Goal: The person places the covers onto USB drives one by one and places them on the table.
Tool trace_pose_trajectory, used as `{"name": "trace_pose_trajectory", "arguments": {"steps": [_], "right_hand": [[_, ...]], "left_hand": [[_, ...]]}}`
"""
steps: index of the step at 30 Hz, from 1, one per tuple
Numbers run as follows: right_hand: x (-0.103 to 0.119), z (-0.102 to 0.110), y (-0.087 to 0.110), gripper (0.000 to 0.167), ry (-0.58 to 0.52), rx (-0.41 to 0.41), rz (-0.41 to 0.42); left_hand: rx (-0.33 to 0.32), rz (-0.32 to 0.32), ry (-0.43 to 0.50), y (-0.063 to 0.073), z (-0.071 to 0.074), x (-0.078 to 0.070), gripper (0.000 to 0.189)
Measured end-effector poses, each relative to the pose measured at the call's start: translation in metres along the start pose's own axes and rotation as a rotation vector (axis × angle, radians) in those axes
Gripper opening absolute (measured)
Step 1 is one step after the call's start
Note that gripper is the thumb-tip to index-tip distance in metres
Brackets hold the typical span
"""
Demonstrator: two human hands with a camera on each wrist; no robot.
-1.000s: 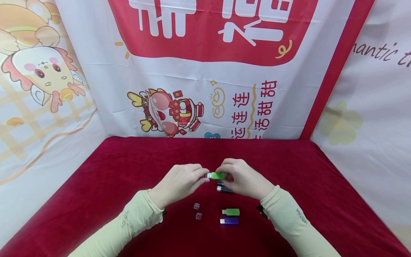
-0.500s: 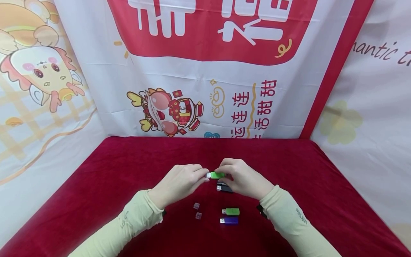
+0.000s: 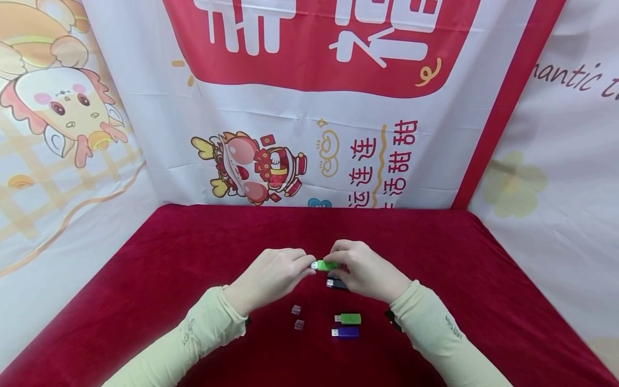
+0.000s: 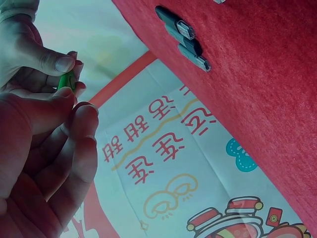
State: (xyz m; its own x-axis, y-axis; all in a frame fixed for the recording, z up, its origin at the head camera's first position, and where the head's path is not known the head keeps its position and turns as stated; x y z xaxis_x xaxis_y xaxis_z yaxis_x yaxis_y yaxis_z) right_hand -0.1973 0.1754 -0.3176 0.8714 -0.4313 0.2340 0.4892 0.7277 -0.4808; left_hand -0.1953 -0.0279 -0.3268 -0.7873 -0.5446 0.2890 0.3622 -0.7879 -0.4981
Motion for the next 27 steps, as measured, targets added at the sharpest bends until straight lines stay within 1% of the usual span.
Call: {"name": "trace_pose_trajectory", "arguments": {"steps": [11, 17, 23, 27], "right_hand": [[0.000, -0.004, -0.001, 0.027, -0.005, 0.005, 0.033], [-0.001, -0.005, -0.002, 0.027, 0.007, 0.044, 0.001], [-0.007, -0.002, 0.000, 0.029, -0.043, 0.063, -0.024], [-0.011, -0.001, 0.001, 0.029, -0.073, 0.070, -0.042]], "left_hand": [[0.048, -0.013, -0.007, 0.001, 0.000, -0.002, 0.011], [0.079, 0.000, 0.016, 0.001, -0.004, -0.002, 0.012], [0.065, 0.041, 0.088, 0.002, -0.004, 0.001, 0.015], [0.064, 0.052, 0.100, 0.002, -0.006, 0.002, 0.019]]}}
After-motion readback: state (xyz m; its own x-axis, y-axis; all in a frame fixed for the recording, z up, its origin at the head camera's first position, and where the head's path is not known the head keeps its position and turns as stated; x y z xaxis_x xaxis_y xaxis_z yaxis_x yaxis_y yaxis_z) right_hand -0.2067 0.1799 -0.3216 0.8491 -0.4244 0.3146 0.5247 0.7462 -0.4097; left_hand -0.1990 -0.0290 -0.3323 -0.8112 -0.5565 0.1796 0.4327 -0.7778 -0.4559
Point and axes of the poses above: each hand's wrist, its own y-axis away from the middle knuckle, its own z-axis out of the back of the hand, x = y × z, the point moved 2 cm from there along -y, towards the middle knuckle, and after that the axes turned 1 degree about -y, right-handed, at the moved point
